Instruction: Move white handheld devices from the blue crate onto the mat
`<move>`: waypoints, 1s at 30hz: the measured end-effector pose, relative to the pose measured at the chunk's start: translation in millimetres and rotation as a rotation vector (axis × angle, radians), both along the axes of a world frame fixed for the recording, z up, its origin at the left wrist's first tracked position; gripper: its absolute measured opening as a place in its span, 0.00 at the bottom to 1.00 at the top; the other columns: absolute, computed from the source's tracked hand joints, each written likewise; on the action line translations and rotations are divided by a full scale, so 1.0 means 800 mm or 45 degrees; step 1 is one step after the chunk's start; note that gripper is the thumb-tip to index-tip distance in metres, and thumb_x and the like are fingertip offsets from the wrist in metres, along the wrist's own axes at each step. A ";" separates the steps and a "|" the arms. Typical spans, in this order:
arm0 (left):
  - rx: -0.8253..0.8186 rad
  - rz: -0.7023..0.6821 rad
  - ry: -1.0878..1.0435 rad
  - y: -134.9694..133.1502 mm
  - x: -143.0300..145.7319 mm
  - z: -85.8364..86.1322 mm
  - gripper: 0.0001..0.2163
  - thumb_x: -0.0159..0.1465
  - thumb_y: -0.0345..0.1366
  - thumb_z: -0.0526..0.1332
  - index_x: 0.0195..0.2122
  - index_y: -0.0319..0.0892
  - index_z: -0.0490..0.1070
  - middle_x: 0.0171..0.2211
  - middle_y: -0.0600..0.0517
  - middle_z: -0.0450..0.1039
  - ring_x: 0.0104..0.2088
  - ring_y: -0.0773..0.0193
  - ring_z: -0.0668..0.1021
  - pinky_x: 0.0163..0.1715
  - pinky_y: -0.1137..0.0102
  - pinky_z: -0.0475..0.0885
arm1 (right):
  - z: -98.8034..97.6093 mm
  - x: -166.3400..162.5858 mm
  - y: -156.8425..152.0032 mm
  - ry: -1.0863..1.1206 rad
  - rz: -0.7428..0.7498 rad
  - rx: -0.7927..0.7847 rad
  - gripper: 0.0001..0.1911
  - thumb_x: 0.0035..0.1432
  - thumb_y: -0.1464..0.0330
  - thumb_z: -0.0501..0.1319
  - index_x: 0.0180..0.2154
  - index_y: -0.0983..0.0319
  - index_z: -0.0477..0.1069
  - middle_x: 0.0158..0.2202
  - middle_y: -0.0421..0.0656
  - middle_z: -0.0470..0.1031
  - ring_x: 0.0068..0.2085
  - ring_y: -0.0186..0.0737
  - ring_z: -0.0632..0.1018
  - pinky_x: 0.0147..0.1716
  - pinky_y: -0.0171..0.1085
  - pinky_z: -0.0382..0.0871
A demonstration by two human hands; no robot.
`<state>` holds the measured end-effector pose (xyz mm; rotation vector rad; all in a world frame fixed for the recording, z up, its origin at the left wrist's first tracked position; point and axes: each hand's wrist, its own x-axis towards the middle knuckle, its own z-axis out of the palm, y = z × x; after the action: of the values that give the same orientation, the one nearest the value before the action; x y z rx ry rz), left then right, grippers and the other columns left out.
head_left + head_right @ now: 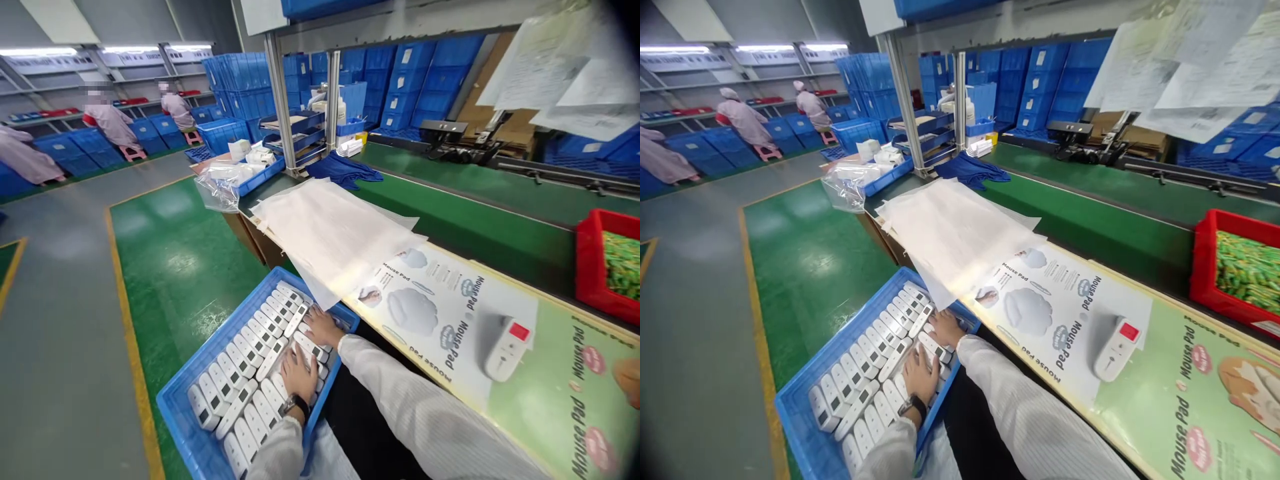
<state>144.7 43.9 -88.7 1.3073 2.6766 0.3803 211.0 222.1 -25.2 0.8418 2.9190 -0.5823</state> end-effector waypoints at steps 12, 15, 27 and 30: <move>0.039 0.014 -0.043 0.043 -0.005 0.017 0.32 0.70 0.52 0.50 0.67 0.34 0.64 0.62 0.33 0.66 0.60 0.36 0.66 0.58 0.47 0.63 | -0.021 -0.005 0.018 -0.044 0.116 0.055 0.29 0.66 0.56 0.58 0.63 0.61 0.64 0.68 0.55 0.58 0.67 0.56 0.61 0.66 0.55 0.52; 0.047 -0.050 -0.070 0.034 -0.001 0.012 0.31 0.70 0.52 0.51 0.67 0.36 0.64 0.63 0.35 0.66 0.61 0.37 0.66 0.59 0.46 0.62 | -0.022 -0.003 0.011 -0.064 0.130 0.071 0.28 0.65 0.54 0.59 0.60 0.64 0.68 0.63 0.57 0.65 0.64 0.57 0.65 0.66 0.56 0.53; 0.037 -0.075 -0.150 0.044 -0.001 0.015 0.28 0.69 0.52 0.53 0.68 0.48 0.64 0.68 0.38 0.59 0.65 0.34 0.61 0.62 0.43 0.58 | -0.026 0.004 0.021 -0.039 0.327 0.139 0.24 0.68 0.55 0.57 0.61 0.55 0.69 0.61 0.51 0.68 0.64 0.57 0.64 0.64 0.60 0.51; 0.075 -0.046 -0.170 0.033 -0.010 0.018 0.26 0.70 0.51 0.54 0.67 0.49 0.66 0.67 0.41 0.61 0.63 0.40 0.65 0.61 0.48 0.61 | -0.025 -0.003 0.024 -0.025 0.357 0.173 0.22 0.66 0.55 0.58 0.55 0.60 0.74 0.54 0.53 0.72 0.56 0.55 0.69 0.62 0.58 0.55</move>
<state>137.0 70.2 -74.2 1.2955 2.5463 0.5264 208.8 241.2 -45.5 0.4297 3.0084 -0.3548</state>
